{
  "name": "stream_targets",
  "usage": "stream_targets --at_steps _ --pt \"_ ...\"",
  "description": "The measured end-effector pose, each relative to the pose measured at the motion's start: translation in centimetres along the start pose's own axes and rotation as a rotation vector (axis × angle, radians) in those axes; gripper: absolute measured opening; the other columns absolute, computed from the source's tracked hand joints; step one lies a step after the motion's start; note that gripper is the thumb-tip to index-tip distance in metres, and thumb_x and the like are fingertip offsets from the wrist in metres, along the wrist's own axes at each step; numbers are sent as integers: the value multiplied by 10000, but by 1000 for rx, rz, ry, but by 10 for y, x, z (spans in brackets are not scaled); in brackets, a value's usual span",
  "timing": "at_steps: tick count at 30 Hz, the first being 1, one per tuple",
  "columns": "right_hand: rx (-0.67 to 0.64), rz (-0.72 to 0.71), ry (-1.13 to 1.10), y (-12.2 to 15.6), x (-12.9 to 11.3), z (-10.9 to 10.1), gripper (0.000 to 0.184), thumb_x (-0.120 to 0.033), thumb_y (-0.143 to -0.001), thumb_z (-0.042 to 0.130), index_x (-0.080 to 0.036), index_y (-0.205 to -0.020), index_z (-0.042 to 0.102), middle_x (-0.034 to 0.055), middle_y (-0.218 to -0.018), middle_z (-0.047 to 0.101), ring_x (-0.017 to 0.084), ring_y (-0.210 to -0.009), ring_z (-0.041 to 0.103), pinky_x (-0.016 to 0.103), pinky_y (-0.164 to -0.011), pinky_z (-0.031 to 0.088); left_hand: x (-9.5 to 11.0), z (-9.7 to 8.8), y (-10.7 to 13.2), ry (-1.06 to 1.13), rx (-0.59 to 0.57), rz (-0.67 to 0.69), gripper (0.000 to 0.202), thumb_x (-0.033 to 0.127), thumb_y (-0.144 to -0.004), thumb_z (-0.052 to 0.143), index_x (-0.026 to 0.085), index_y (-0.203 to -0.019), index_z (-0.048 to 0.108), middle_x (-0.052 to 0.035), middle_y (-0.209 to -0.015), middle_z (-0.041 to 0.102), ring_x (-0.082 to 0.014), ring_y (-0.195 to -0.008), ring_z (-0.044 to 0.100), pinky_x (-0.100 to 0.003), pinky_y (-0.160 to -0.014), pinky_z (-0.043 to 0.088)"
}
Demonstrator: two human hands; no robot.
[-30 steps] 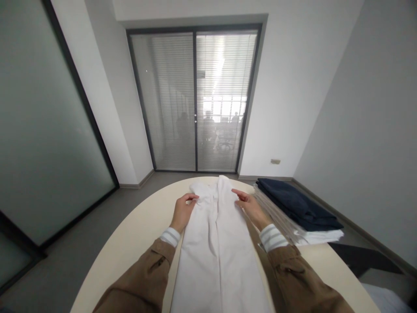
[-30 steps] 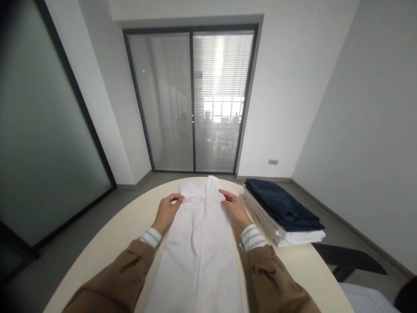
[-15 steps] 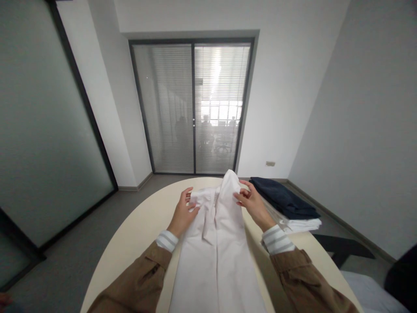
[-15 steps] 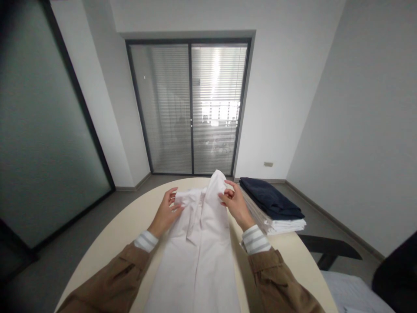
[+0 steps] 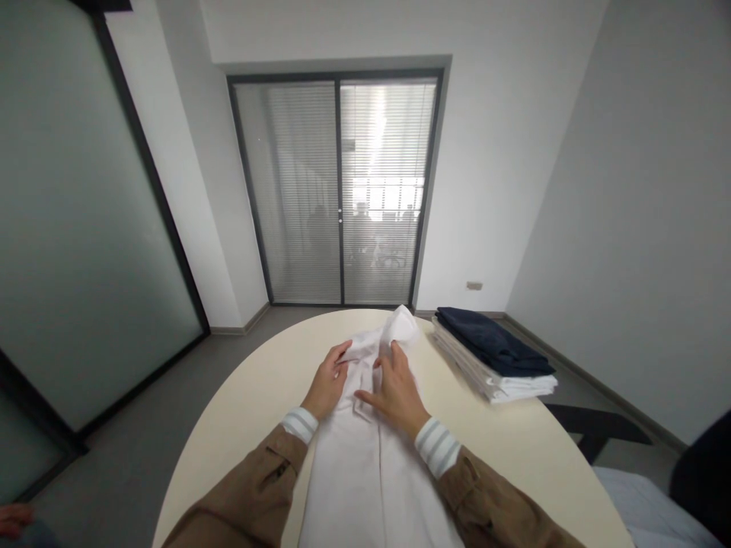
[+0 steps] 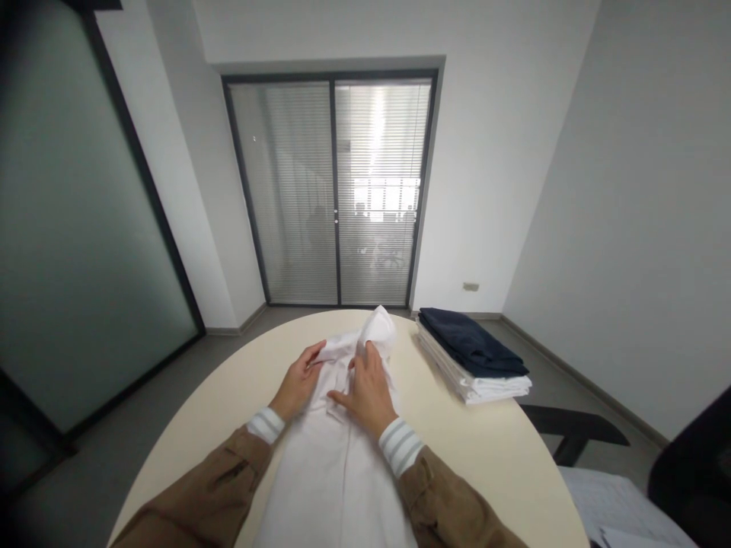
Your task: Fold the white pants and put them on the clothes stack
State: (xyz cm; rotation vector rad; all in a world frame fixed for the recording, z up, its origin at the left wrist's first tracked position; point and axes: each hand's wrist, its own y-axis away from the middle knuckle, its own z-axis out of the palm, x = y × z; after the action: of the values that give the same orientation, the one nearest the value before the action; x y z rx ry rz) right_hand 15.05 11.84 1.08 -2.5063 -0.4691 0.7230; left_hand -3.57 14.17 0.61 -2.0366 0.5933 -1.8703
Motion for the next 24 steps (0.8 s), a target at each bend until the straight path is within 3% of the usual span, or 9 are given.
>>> stream_targets --at_steps 5,10,13,18,24 --pt "-102 25 118 -8 20 6 481 -388 -704 786 -164 -1085 597 197 -1503 289 373 -1401 263 494 -1091 322 -13 -7 -11 2 94 -82 527 152 -837 579 217 -1358 535 -92 -1421 524 -209 -1301 497 -351 -1099 385" --pt "-112 118 157 -12 38 14 593 -500 -676 800 -210 -1153 601 182 -1364 427 364 -1268 397 453 -982 385 -42 -14 -22 -52 172 -114 541 124 -789 633 207 -1320 578 -117 -1401 540 -225 -1227 555 -385 -1068 418" --pt "-152 174 159 -17 46 15 667 -584 -661 783 -214 -1184 598 175 -1304 464 357 -1219 430 441 -963 368 -58 -18 -30 15 193 -243 583 170 -769 706 201 -1331 555 -145 -1349 573 -233 -1106 631 -395 -989 486" --pt "-237 179 161 -30 55 13 893 -672 -603 780 -262 -1346 503 155 -1238 527 352 -1171 465 450 -950 321 -74 -23 -47 118 207 -360 623 267 -818 701 163 -1387 473 -173 -1282 613 -233 -1168 610 -370 -984 484" --pt "-319 147 124 -36 55 21 714 -613 -686 759 -243 -1273 592 130 -1080 644 327 -1098 495 392 -888 337 -78 -23 -55 190 135 -455 606 299 -773 738 179 -1327 526 -140 -1156 694 -236 -967 699 -360 -824 562"
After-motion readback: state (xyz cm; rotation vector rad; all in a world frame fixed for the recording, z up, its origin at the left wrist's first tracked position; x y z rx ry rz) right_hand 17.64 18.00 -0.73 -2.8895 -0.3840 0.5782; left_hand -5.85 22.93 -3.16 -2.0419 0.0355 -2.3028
